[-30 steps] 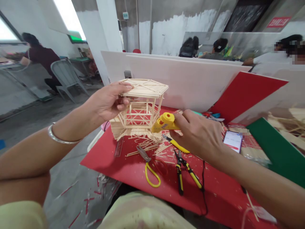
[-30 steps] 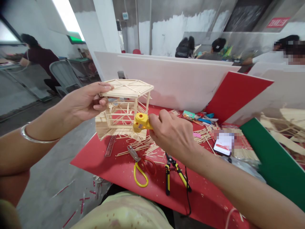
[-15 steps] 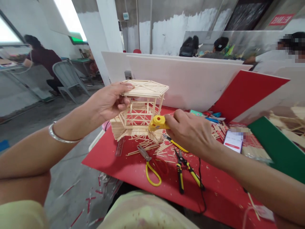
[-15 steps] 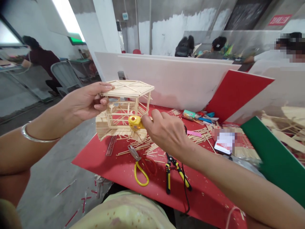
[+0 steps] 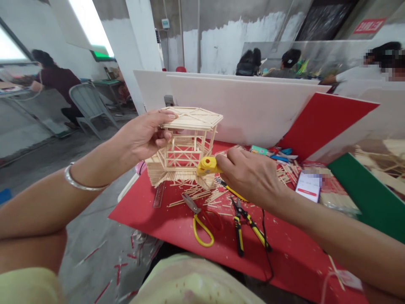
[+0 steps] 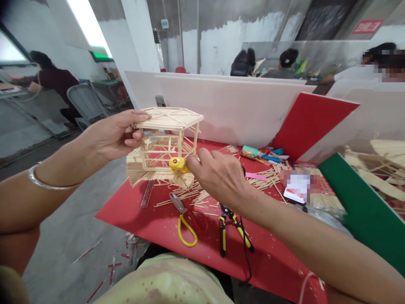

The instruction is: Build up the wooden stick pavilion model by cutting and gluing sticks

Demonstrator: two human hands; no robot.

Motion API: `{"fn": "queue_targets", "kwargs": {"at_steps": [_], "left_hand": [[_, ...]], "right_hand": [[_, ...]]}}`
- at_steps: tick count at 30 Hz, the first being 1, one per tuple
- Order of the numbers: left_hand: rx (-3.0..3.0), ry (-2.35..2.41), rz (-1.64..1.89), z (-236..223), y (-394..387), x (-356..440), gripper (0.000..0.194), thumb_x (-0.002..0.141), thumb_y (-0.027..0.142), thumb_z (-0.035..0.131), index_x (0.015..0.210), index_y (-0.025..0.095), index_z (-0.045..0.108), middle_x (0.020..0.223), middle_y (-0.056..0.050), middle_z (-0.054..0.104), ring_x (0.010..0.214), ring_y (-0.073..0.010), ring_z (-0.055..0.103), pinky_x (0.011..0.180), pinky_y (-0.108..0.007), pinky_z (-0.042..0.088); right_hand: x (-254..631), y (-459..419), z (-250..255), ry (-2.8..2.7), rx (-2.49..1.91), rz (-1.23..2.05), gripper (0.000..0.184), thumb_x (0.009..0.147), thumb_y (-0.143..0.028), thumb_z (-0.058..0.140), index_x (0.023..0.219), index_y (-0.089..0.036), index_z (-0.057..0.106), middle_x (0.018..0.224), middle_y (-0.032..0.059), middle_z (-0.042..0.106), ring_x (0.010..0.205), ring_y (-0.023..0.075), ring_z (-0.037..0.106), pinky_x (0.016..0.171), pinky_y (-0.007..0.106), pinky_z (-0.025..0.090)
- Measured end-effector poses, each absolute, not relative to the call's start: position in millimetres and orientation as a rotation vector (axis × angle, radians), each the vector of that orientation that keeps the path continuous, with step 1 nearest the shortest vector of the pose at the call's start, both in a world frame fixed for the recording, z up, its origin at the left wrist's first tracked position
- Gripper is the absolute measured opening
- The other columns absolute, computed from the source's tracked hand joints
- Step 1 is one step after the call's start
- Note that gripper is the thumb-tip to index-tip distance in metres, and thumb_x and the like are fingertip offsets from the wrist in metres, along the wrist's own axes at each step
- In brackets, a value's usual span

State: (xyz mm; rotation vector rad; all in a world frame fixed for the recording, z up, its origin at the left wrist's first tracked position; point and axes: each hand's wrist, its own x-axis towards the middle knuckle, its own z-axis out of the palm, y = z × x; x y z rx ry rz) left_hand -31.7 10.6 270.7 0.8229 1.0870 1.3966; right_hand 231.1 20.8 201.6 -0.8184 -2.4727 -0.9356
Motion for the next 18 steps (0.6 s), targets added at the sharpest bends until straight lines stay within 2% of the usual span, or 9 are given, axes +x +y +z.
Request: {"fn": "queue_targets", "kwargs": {"at_steps": [9,18], "left_hand": [[0.881,1.091,1.373,266,18,-40,0.023,0.074,0.009,0.072,0.092,0.019,0.062,0.062,-0.001,0.062,0.041,-0.0057,0.051,0.031,-0.013,0.029],[0.837,1.083,1.404,267,18,-37,0.025,0.074,0.007,0.073,0.091,0.019,0.06,0.061,0.001,0.06,0.039,-0.0041,0.049,0.031,-0.013,0.027]], "right_hand": [[237,18,201,-2.487,-0.859,-0.929,0.018,0.098,-0.021,0.042,0.093,-0.02,0.059,0.077,0.0014,0.057,0.062,0.013,0.039,0.058,0.034,0.003],[246,17,199,-2.48,-0.851,-0.974,0.014,0.096,-0.023,0.047,0.096,-0.02,0.061,0.081,0.0019,0.059,0.063,0.0129,0.042,0.057,0.033,0.005]]}}
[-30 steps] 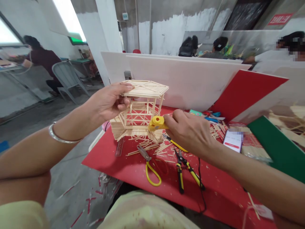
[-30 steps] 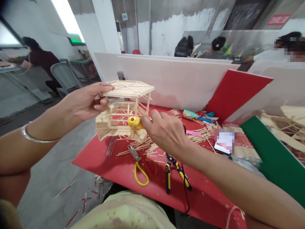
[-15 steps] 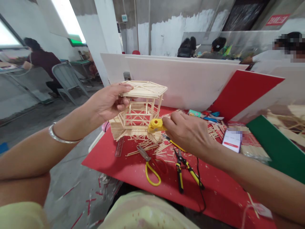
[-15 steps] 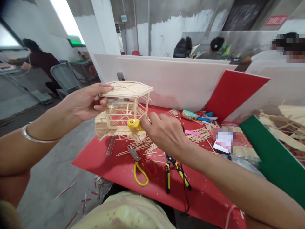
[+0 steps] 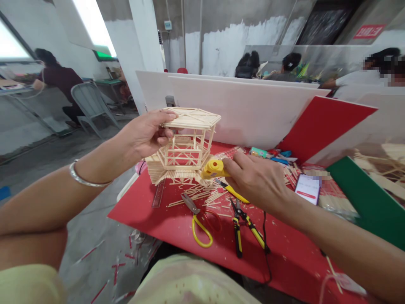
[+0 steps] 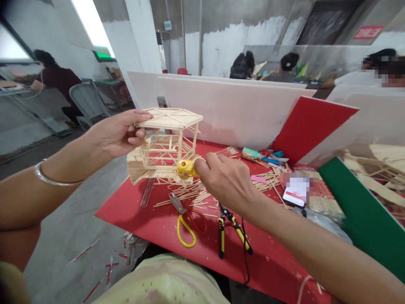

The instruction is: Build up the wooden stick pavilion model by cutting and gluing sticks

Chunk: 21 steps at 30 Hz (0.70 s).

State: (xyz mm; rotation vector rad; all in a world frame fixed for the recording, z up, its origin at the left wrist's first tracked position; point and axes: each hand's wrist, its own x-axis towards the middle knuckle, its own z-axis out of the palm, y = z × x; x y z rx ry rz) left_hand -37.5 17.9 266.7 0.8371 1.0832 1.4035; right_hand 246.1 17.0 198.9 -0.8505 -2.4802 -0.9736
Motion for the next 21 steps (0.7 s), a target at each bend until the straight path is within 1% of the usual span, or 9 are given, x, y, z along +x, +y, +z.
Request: {"fn": "queue_targets", "kwargs": {"at_steps": [4,7,13,16,21], "left_hand": [[0.802,1.089,1.419,267,17,-36,0.028,0.073,0.006,0.074,0.092,0.02,0.059,0.06,0.003,0.059,0.039,-0.0034,0.049,0.032,-0.013,0.027],[0.794,1.088,1.412,267,17,-37,0.03,0.074,0.006,0.074,0.095,0.022,0.059,0.06,0.004,0.059,0.039,-0.0033,0.049,0.032,-0.013,0.027],[0.809,1.086,1.422,268,16,-36,0.031,0.072,0.005,0.075,0.093,0.021,0.06,0.061,0.003,0.06,0.04,-0.0035,0.049,0.032,-0.013,0.025],[0.822,1.085,1.422,268,16,-36,0.029,0.072,0.005,0.074,0.092,0.021,0.06,0.063,0.002,0.062,0.041,-0.0034,0.05,0.032,-0.013,0.025],[0.811,1.08,1.414,268,16,-36,0.033,0.071,0.005,0.075,0.095,0.022,0.061,0.062,0.003,0.062,0.04,-0.0041,0.051,0.032,-0.014,0.026]], "right_hand": [[251,16,199,-2.499,-0.9,-0.916,0.019,0.096,-0.024,0.044,0.097,-0.021,0.062,0.083,0.0022,0.061,0.059,0.0119,0.036,0.057,0.034,0.005],[252,15,199,-2.501,-0.918,-0.868,0.02,0.096,-0.026,0.045,0.097,-0.021,0.064,0.081,0.0017,0.062,0.058,0.0116,0.036,0.057,0.033,0.006],[256,16,198,-2.479,-0.919,-0.833,0.02,0.096,-0.027,0.047,0.097,-0.021,0.066,0.08,0.0011,0.063,0.059,0.0114,0.039,0.056,0.032,0.007],[260,15,198,-2.455,-0.893,-0.846,0.019,0.095,-0.027,0.049,0.093,-0.02,0.066,0.077,0.0009,0.061,0.06,0.0116,0.041,0.056,0.032,0.008],[263,13,198,-2.427,-0.894,-0.848,0.021,0.096,-0.029,0.049,0.09,-0.019,0.066,0.074,0.0007,0.061,0.058,0.0114,0.041,0.055,0.032,0.007]]}}
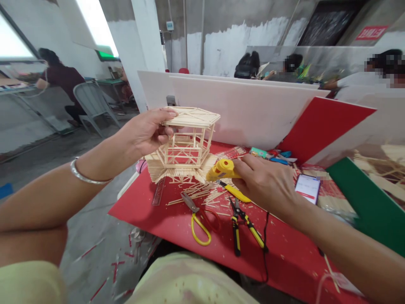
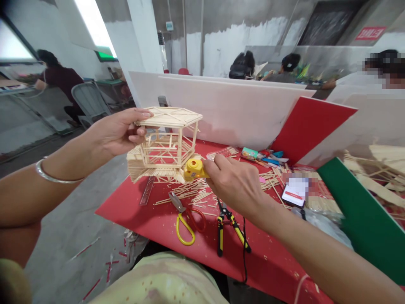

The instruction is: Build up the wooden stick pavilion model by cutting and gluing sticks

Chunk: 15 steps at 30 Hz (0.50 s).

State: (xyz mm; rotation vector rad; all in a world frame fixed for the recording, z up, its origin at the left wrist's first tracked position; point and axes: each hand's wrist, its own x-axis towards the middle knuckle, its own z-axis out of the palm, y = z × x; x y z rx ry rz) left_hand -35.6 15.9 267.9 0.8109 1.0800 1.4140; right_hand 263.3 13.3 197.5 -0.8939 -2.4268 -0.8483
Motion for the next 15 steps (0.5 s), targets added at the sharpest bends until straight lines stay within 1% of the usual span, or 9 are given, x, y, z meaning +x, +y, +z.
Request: {"fn": "queue_targets", "kwargs": {"at_steps": [5,15], "left_hand": [[0.806,1.076,1.406,267.7,16.4,-35.2,0.033,0.072,0.007,0.075,0.097,0.023,0.06,0.06,0.003,0.06,0.04,-0.0042,0.05,0.032,-0.014,0.026],[0.78,1.063,1.424,269.5,13.9,-30.8,0.032,0.073,0.003,0.073,0.098,0.021,0.062,0.062,0.001,0.062,0.04,-0.0041,0.049,0.031,-0.013,0.025]], "right_hand": [[264.4,11.4,198.9,-2.428,-0.913,-0.822,0.022,0.096,-0.028,0.048,0.091,-0.019,0.067,0.076,0.0012,0.063,0.058,0.0111,0.04,0.056,0.032,0.007],[267.4,15.1,193.3,-2.416,-0.873,-0.827,0.02,0.095,-0.028,0.049,0.093,-0.02,0.067,0.075,0.0005,0.062,0.058,0.0114,0.039,0.055,0.031,0.007]]}}
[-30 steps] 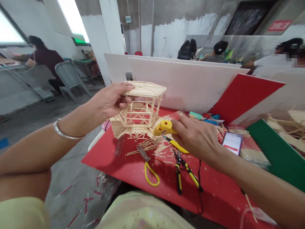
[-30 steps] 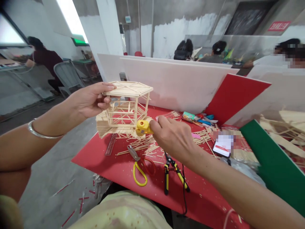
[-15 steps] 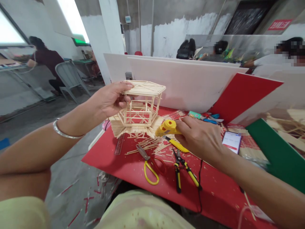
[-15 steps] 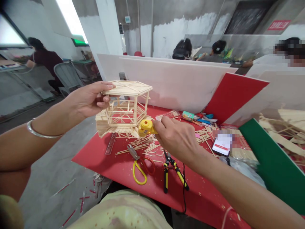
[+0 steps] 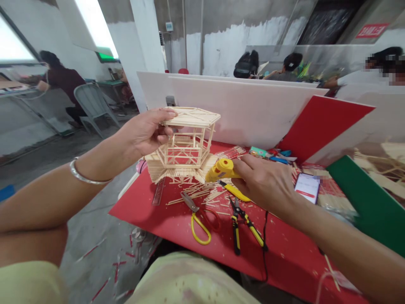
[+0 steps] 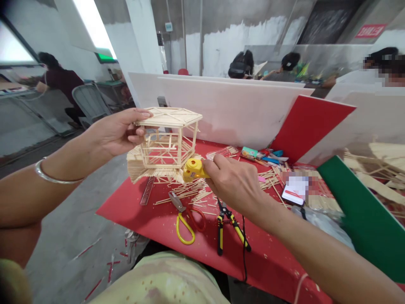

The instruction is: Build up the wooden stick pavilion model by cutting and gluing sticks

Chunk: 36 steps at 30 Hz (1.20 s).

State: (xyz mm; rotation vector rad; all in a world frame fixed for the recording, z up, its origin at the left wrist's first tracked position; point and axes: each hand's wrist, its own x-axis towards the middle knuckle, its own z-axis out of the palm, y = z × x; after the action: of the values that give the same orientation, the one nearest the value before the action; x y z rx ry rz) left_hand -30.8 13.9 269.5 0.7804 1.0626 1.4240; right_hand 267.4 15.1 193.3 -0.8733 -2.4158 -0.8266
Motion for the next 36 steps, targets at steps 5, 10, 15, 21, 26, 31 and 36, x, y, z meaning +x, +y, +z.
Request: {"fn": "queue_targets", "kwargs": {"at_steps": [5,10,15,21,26,31,36], "left_hand": [[0.803,1.066,1.418,269.4,13.8,-30.8,0.033,0.074,0.004,0.072,0.101,0.021,0.062,0.062,0.001,0.062,0.04,-0.0043,0.049,0.031,-0.013,0.025],[0.811,1.091,1.43,268.8,14.9,-32.0,0.033,0.073,0.004,0.073,0.1,0.021,0.062,0.064,0.001,0.063,0.041,-0.004,0.05,0.031,-0.013,0.025],[0.808,1.088,1.422,267.8,16.3,-32.7,0.033,0.074,0.005,0.074,0.1,0.021,0.062,0.062,0.001,0.061,0.041,-0.0044,0.05,0.032,-0.013,0.024],[0.803,1.105,1.436,270.7,12.9,-28.8,0.034,0.074,0.004,0.072,0.101,0.021,0.061,0.064,0.001,0.062,0.041,-0.0041,0.049,0.031,-0.013,0.025],[0.799,1.102,1.439,270.8,12.5,-28.5,0.034,0.073,0.004,0.074,0.1,0.021,0.061,0.062,0.002,0.061,0.041,-0.0047,0.05,0.031,-0.013,0.024],[0.798,1.099,1.434,269.9,13.4,-29.5,0.031,0.073,0.004,0.073,0.097,0.021,0.061,0.062,0.001,0.062,0.041,-0.0046,0.05,0.031,-0.013,0.025],[0.794,1.1,1.41,267.9,16.0,-32.4,0.028,0.074,0.005,0.072,0.094,0.019,0.061,0.062,0.001,0.062,0.04,-0.0036,0.048,0.032,-0.012,0.027]], "right_hand": [[269.3,14.6,193.7,-2.42,-0.867,-0.808,0.021,0.095,-0.028,0.048,0.093,-0.019,0.067,0.074,0.0011,0.062,0.057,0.0112,0.038,0.055,0.032,0.007],[270.7,14.5,193.6,-2.41,-0.843,-0.815,0.02,0.094,-0.029,0.049,0.091,-0.019,0.067,0.072,0.0005,0.06,0.056,0.0112,0.036,0.055,0.032,0.006],[269.9,15.0,193.7,-2.412,-0.851,-0.827,0.02,0.094,-0.03,0.051,0.091,-0.02,0.067,0.073,0.0006,0.061,0.056,0.0113,0.037,0.054,0.031,0.006],[266.8,16.3,193.7,-2.428,-0.88,-0.795,0.022,0.095,-0.027,0.047,0.09,-0.019,0.067,0.072,0.0016,0.061,0.058,0.0114,0.04,0.056,0.033,0.006],[268.2,18.0,191.3,-2.429,-0.897,-0.794,0.021,0.095,-0.03,0.049,0.092,-0.02,0.067,0.074,0.0004,0.062,0.057,0.0114,0.038,0.055,0.031,0.006],[269.5,17.4,192.9,-2.416,-0.921,-0.803,0.017,0.092,-0.029,0.052,0.092,-0.021,0.067,0.073,-0.0007,0.061,0.055,0.0112,0.037,0.055,0.031,0.006],[268.4,18.5,190.4,-2.374,-1.031,-0.821,0.016,0.091,-0.029,0.052,0.094,-0.022,0.066,0.078,-0.0001,0.063,0.058,0.011,0.04,0.056,0.032,0.006]]}}
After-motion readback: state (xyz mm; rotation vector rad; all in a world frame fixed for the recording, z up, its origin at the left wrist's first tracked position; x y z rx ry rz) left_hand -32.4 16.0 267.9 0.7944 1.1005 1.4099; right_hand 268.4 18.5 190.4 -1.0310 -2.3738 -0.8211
